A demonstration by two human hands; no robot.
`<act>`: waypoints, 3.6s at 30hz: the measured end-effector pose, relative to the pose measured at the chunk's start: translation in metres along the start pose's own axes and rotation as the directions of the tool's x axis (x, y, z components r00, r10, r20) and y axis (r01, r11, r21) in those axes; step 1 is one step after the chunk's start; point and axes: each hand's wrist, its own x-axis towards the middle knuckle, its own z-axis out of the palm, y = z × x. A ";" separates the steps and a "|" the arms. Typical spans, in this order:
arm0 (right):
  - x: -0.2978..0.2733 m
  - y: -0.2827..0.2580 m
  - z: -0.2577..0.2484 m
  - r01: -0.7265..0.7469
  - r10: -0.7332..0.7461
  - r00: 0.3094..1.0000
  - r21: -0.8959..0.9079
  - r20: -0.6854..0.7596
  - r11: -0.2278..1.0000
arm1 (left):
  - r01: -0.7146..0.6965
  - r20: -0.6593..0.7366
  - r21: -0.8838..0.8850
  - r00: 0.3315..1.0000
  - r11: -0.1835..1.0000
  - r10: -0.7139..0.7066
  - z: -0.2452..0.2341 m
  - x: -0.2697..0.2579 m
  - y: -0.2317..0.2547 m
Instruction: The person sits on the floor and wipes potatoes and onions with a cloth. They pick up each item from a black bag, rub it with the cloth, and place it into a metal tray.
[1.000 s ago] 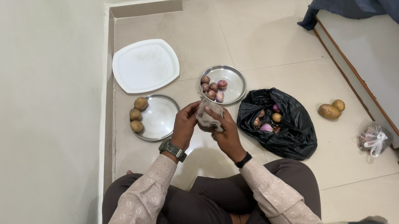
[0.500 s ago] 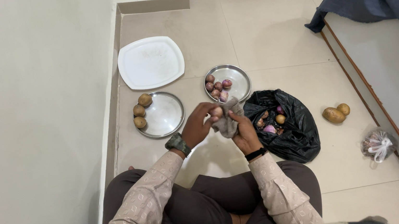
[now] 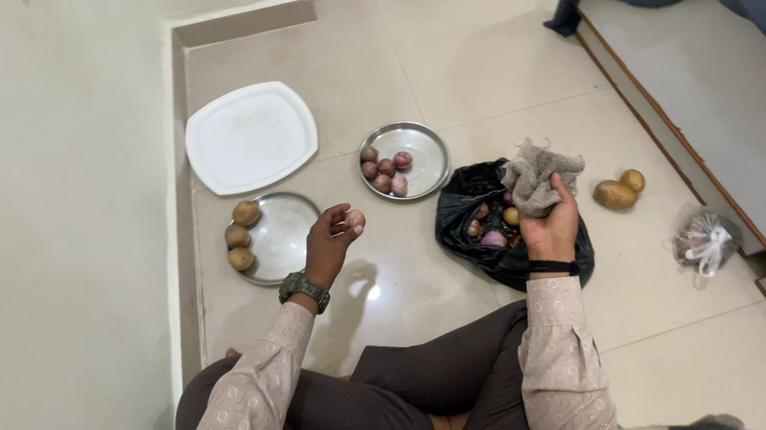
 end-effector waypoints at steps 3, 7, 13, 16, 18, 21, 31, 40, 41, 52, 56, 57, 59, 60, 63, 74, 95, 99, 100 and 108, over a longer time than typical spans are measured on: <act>0.009 -0.021 -0.008 0.024 -0.019 0.999 0.093 -0.047 0.995 | 0.042 0.027 0.046 0.999 0.998 -0.043 0.016 0.006 0.010; 0.017 -0.044 -0.022 0.109 -0.101 0.993 0.170 -0.055 0.979 | 0.010 0.029 0.149 0.999 0.989 -0.014 0.042 0.030 0.007; 0.024 -0.055 -0.035 0.171 -0.149 0.981 0.201 -0.123 0.964 | -0.178 0.001 0.263 0.983 0.948 0.184 0.089 0.112 -0.034; 0.031 -0.055 -0.044 0.148 -0.123 0.986 0.247 -0.115 0.957 | -0.133 0.055 0.333 0.991 0.933 0.121 0.098 0.163 -0.036; 0.035 -0.055 -0.049 0.131 -0.101 0.987 0.261 -0.122 0.956 | -0.055 0.093 0.449 0.996 0.892 0.014 0.094 0.191 -0.036; 0.034 -0.056 -0.048 0.102 -0.062 0.987 0.267 -0.151 0.958 | -0.379 0.198 0.741 0.912 0.554 0.359 0.092 0.212 -0.039; 0.018 -0.055 -0.016 0.126 -0.078 0.973 0.217 -0.215 0.968 | -0.042 0.190 0.906 0.929 0.420 -0.317 0.092 0.241 -0.023; 0.022 -0.057 -0.025 0.129 -0.082 0.981 0.274 -0.177 0.953 | -0.233 0.304 0.827 0.951 0.511 -0.058 0.091 0.208 -0.031; 0.023 -0.057 -0.027 0.130 -0.084 0.982 0.280 -0.170 0.951 | -0.338 0.356 0.841 0.934 0.422 0.040 0.102 0.200 -0.029; 0.030 -0.058 -0.035 0.131 -0.084 0.983 0.301 -0.163 0.944 | -0.690 0.788 0.484 0.611 0.538 0.074 0.231 0.083 -0.020; 0.030 -0.058 -0.033 0.109 -0.059 0.987 0.343 -0.152 0.933 | -0.699 0.732 0.620 0.679 0.357 0.057 0.225 0.073 -0.034; 0.030 -0.057 -0.032 0.108 -0.061 0.987 0.343 -0.146 0.933 | -0.710 0.731 0.634 0.679 0.307 0.060 0.220 0.071 -0.038; 0.029 -0.057 -0.032 0.107 -0.063 0.989 0.345 -0.135 0.932 | -0.726 0.731 0.656 0.679 0.205 0.065 0.211 0.066 -0.043; 0.028 -0.056 -0.031 0.107 -0.066 0.989 0.337 -0.131 0.935 | -0.701 0.715 0.669 0.698 0.247 0.043 0.210 0.065 -0.043; 0.028 -0.055 -0.028 0.110 -0.070 0.988 0.316 -0.135 0.942 | -0.580 0.639 0.710 0.769 0.400 -0.021 0.214 0.061 -0.040; 0.025 -0.053 -0.023 0.117 -0.073 0.984 0.291 -0.161 0.949 | -0.382 0.523 0.780 0.833 0.495 -0.180 0.222 0.066 -0.029; -0.018 0.043 0.033 0.139 -0.056 0.977 -0.414 0.205 0.900 | 0.321 0.322 -0.572 0.934 0.755 -0.154 -0.019 -0.046 0.117; -0.061 0.098 0.048 0.117 0.064 0.971 -0.691 0.231 0.713 | 0.242 0.202 -0.440 0.965 0.865 -0.168 -0.020 -0.042 0.097; -0.071 0.113 0.049 0.112 0.086 0.972 -0.756 0.218 0.645 | 0.225 0.175 -0.388 0.970 0.894 -0.169 -0.016 -0.039 0.095; -0.148 0.159 0.068 0.557 0.232 0.669 -0.683 0.706 0.472 | -0.035 0.160 -0.210 0.985 0.977 0.069 0.007 -0.045 0.089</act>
